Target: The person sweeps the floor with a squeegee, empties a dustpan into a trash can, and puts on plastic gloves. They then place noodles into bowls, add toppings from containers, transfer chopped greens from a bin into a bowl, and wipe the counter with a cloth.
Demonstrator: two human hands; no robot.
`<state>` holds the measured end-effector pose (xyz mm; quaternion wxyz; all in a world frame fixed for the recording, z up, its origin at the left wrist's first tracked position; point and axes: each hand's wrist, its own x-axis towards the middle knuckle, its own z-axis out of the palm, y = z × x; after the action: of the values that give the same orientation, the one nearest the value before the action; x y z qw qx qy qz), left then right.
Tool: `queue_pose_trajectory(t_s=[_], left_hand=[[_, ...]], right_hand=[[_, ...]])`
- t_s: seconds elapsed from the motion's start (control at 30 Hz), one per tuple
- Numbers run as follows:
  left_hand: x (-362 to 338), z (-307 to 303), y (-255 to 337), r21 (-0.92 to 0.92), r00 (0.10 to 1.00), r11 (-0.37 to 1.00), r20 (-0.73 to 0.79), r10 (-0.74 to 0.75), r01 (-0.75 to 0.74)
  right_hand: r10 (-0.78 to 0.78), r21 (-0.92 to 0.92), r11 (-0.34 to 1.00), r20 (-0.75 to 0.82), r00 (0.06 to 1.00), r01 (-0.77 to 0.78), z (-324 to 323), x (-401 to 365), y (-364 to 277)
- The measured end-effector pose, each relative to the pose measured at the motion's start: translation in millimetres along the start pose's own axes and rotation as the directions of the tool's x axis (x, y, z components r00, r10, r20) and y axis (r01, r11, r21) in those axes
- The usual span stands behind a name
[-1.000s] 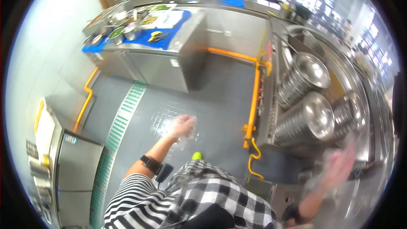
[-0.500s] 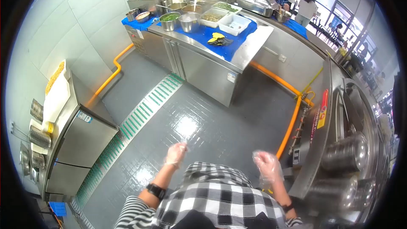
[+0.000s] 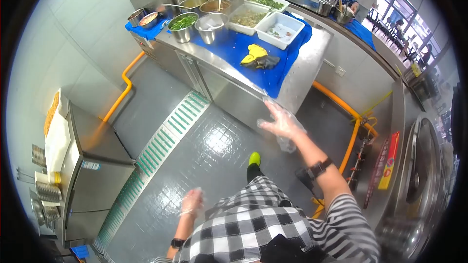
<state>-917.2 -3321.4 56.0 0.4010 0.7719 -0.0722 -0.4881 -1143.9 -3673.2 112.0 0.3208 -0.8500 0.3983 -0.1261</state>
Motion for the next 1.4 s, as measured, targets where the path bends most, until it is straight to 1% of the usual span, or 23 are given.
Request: queue_pose_trajectory(t_s=[0.03, 0.23, 0.4, 0.43, 0.47, 0.5, 0.53, 0.57, 0.6, 0.67, 0.7, 0.73, 0.83, 0.87, 0.9, 0.93, 1.0, 1.07, 1.1, 1.13, 1.2, 1.27, 1.4], left_hand=[[11.3, 6.0, 19.0, 0.002, 0.999, 0.999, -0.035, -0.033, 0.033], [66.1, 36.4, 96.4, -0.046, 0.993, 0.995, -0.067, -0.096, 0.093], [89.1, 43.9, 122.0, -0.065, 0.977, 0.984, -0.123, -0.173, 0.166], [96.2, 43.8, 128.2, -0.067, 0.972, 0.980, -0.130, -0.196, 0.189], [105.1, 41.3, 133.0, -0.049, 0.971, 0.978, -0.118, -0.206, 0.202], [120.0, 40.2, 138.9, 0.020, 0.975, 0.983, -0.130, -0.179, 0.183], [135.0, 41.0, 147.8, 0.091, 0.980, 0.983, -0.133, -0.145, 0.158], [150.4, 46.1, 161.7, 0.047, 0.988, 0.992, -0.108, -0.112, 0.118], [166.4, 53.7, 177.3, 0.059, 0.990, 0.991, -0.081, -0.114, 0.119], [199.6, 74.7, 211.1, 0.238, 0.997, 0.970, -0.051, 0.055, -0.041], [217.6, 89.5, 221.1, 0.245, 0.998, 0.968, -0.023, 0.062, -0.055], [237.2, 106.8, 227.5, 0.313, 0.967, 0.916, 0.064, 0.245, -0.252], [259.8, 169.3, 261.6, 0.393, 0.730, 0.615, 0.367, 0.577, -0.684], [245.0, 195.9, 293.6, 0.492, 0.685, 0.477, 0.491, 0.538, -0.728], [225.2, 221.0, 324.6, 0.563, 0.644, 0.320, 0.602, 0.472, -0.762], [219.0, 245.4, 336.1, 0.562, 0.640, 0.316, 0.608, 0.470, -0.765], [209.3, 289.9, 346.6, 0.401, 0.366, 0.059, 0.753, 0.548, -0.914], [202.4, 329.8, 346.5, 0.422, 0.373, 0.071, 0.696, 0.614, -0.904], [198.5, 344.7, 343.6, 0.464, 0.366, 0.032, 0.652, 0.664, -0.885], [195.5, 358.2, 345.5, 0.540, 0.483, 0.087, 0.654, 0.582, -0.837], [193.7, 381.8, 340.2, 0.662, 0.576, 0.116, 0.537, 0.616, -0.740], [199.4, 395.0, 328.1, 0.771, 0.607, 0.107, 0.399, 0.687, -0.627], [200.4, 412.6, 320.7, 0.924, 0.649, 0.007, 0.262, 0.714, -0.381]], right_hand=[[-0.103, -0.074, 0.992, -0.057, 0.993, 0.098, -5.9, 34.4, 8.9], [-0.021, -0.532, 0.846, 0.040, 0.999, 0.039, -61.2, 223.7, 39.5], [0.102, -0.410, 0.902, -0.095, 0.990, -0.132, -43.7, 291.8, 67.5], [0.101, -0.366, 0.923, -0.069, 0.992, -0.120, -25.3, 298.9, 66.8], [0.115, -0.435, 0.899, 0.134, 0.984, -0.046, -33.2, 278.1, 26.7], [-0.227, -0.256, 0.925, 0.218, 0.949, 0.280, 12.8, 264.0, 64.9], [-0.427, 0.433, 0.834, 0.117, 0.897, 0.341, 32.3, 232.3, 72.0], [-0.245, 0.434, 0.898, 0.366, 0.898, 0.068, 5.5, 205.1, 46.6], [-0.061, 0.370, 0.906, 0.596, 0.801, -0.206, -24.4, 182.1, 20.0], [-0.288, 0.596, 0.801, 0.303, 0.908, 0.055, -17.3, 152.5, 62.0], [-0.047, 0.722, 0.670, 0.270, 0.962, -0.170, -40.2, 137.6, 62.1], [0.197, 0.826, 0.455, 0.271, 0.942, -0.332, -66.1, 122.4, 61.7], [0.638, 0.892, 0.280, 0.102, 0.763, -0.354, -129.1, 104.4, 97.5], [0.765, 0.904, 0.262, 0.020, 0.644, -0.339, -146.2, 105.1, 113.1], [0.828, 0.866, 0.345, -0.100, 0.552, -0.361, -162.4, 108.9, 130.3], [0.862, 0.817, 0.420, -0.222, 0.455, -0.396, -179.0, 115.3, 148.6], [0.737, 0.728, 0.607, -0.367, 0.568, -0.317, -217.8, 127.6, 175.3], [0.611, 0.449, 0.762, -0.264, 0.746, -0.466, -257.7, 157.5, 260.2], [0.599, 0.511, 0.745, -0.226, 0.769, -0.430, -271.8, 179.3, 274.1], [0.586, 0.568, 0.722, -0.197, 0.786, -0.396, -286.8, 204.9, 285.2], [0.399, 0.188, 0.913, -0.234, 0.886, -0.362, -299.8, 264.6, 375.3], [0.559, -0.075, 0.820, -0.110, 0.822, -0.567, -315.2, 332.2, 398.4], [0.578, -0.060, 0.815, 0.014, 0.816, -0.576, -317.3, 387.9, 388.3]])
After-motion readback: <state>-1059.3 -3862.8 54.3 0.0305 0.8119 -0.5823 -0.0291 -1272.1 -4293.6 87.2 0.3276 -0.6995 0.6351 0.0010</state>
